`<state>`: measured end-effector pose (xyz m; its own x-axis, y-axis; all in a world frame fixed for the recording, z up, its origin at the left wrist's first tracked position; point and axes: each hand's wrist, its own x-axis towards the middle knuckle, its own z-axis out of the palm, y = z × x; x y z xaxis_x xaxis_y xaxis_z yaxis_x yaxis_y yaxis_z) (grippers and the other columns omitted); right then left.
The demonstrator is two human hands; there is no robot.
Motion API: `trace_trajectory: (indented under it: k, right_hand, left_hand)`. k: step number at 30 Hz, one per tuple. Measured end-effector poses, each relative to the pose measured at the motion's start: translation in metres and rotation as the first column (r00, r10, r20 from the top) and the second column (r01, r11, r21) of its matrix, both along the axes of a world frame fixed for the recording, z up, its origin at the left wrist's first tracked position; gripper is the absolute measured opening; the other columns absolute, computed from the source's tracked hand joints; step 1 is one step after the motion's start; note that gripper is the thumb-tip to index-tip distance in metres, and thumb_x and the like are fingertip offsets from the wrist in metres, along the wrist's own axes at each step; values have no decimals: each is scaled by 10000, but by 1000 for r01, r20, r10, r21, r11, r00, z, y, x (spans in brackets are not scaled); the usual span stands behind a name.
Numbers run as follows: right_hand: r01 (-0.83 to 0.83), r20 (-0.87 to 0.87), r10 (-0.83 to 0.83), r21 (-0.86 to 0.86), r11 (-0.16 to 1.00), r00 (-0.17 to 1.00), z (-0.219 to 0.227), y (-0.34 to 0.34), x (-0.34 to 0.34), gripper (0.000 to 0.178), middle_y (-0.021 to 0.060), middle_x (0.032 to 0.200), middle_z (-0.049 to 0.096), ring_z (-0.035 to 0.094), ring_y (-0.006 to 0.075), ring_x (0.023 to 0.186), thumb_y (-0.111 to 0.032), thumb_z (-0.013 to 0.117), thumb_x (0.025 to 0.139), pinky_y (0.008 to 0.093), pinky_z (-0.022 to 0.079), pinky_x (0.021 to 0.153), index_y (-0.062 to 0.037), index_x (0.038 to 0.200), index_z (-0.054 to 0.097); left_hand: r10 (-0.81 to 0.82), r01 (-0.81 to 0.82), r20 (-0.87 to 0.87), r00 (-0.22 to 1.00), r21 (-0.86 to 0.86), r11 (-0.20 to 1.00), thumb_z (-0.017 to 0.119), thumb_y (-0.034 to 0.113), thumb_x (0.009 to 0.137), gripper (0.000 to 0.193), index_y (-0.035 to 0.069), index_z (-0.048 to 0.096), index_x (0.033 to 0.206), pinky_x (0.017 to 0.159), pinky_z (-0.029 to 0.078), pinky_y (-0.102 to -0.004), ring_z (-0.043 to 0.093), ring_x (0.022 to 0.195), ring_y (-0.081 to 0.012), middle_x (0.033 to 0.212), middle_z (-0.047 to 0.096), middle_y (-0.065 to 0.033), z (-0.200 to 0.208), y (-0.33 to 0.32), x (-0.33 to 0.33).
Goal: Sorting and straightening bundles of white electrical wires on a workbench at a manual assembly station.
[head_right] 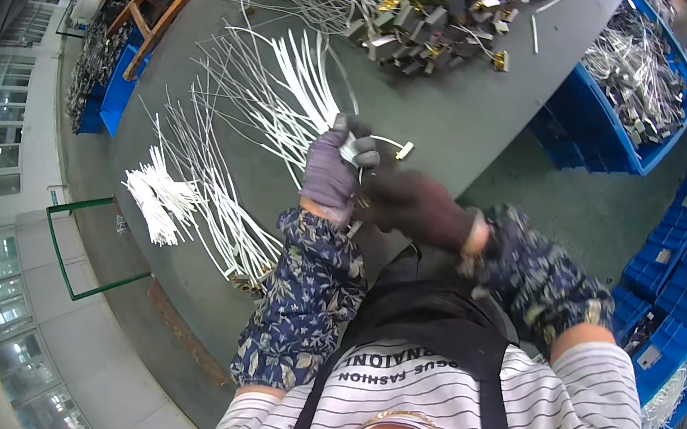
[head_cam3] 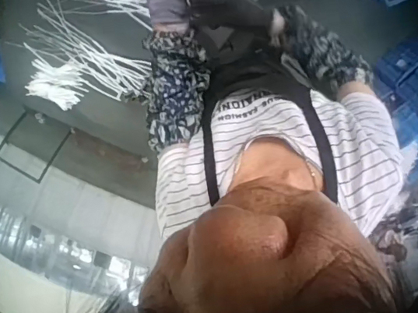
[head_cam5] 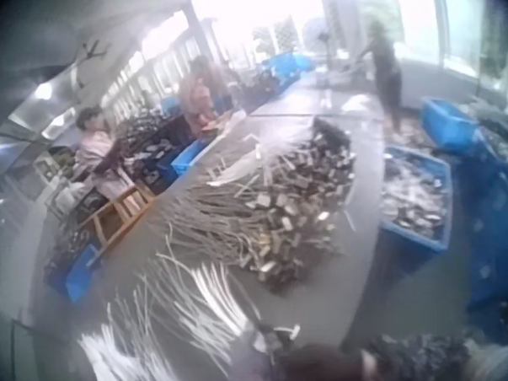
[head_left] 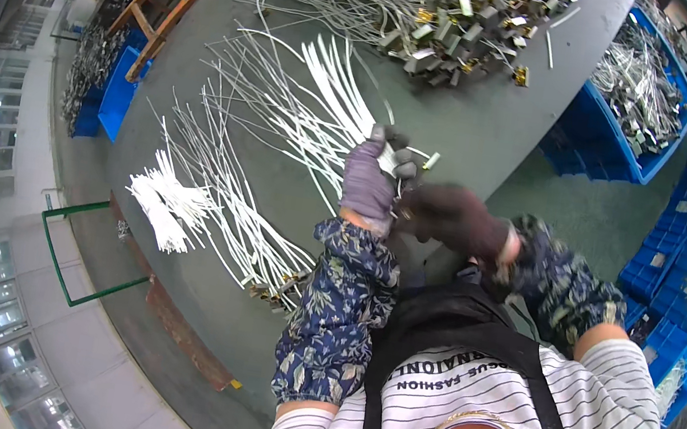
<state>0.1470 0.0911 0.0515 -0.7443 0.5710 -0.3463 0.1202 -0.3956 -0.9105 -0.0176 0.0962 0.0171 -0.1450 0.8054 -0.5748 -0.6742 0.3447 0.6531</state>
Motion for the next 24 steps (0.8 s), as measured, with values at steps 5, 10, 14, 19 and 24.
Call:
trace_trajectory:
  k: [5, 10, 14, 19, 24]
  right_hand:
    - [159, -71, -142, 393, 906, 987, -18, -62, 127, 195, 79, 791, 617, 600, 184, 710, -127, 674, 786, 317, 466, 633, -27, 948, 632]
    - [481, 534, -307, -224, 847, 788, -50, -118, 227, 149, 39, 625, 548, 491, 113, 460, -131, 636, 788, 271, 361, 392, -30, 894, 607]
    - [524, 645, -256, -264, 810, 720, -89, -172, 298, 153, 45, 608, 545, 493, 127, 458, -161, 636, 791, 272, 356, 390, -35, 870, 600]
    - [483, 676, -228, -213, 849, 701, -90, -171, 299, 141, 45, 603, 545, 508, 135, 483, -178, 643, 784, 279, 369, 418, -46, 814, 605]
    - [474, 636, -257, -196, 858, 728, -84, -165, 305, 138, 44, 591, 537, 492, 130, 471, -177, 647, 783, 271, 359, 418, -48, 795, 600]
  left_hand:
    - [133, -123, 226, 965, -59, 991, 568, 328, 933, 253, 76, 574, 945, 505, 397, -332, 465, 596, -165, 778, 537, -30, -24, -3, 56]
    - [280, -261, -174, 944, 122, 957, 594, 337, 919, 344, -5, 625, 949, 653, 523, -347, 596, 718, -201, 830, 622, -88, -32, 8, 35]
    - [319, -269, -132, 938, 303, 914, 636, 267, 890, 273, 6, 596, 959, 775, 574, -421, 643, 850, -250, 926, 647, -118, 9, 21, -8]
    - [396, -304, -210, 894, 363, 881, 620, 256, 900, 265, 10, 573, 986, 786, 577, -451, 637, 868, -276, 948, 642, -141, 45, 30, -29]
    - [433, -303, -352, 830, 367, 880, 590, 265, 923, 282, 3, 550, 1017, 645, 591, -376, 650, 759, -258, 925, 645, -145, 59, 31, -23]
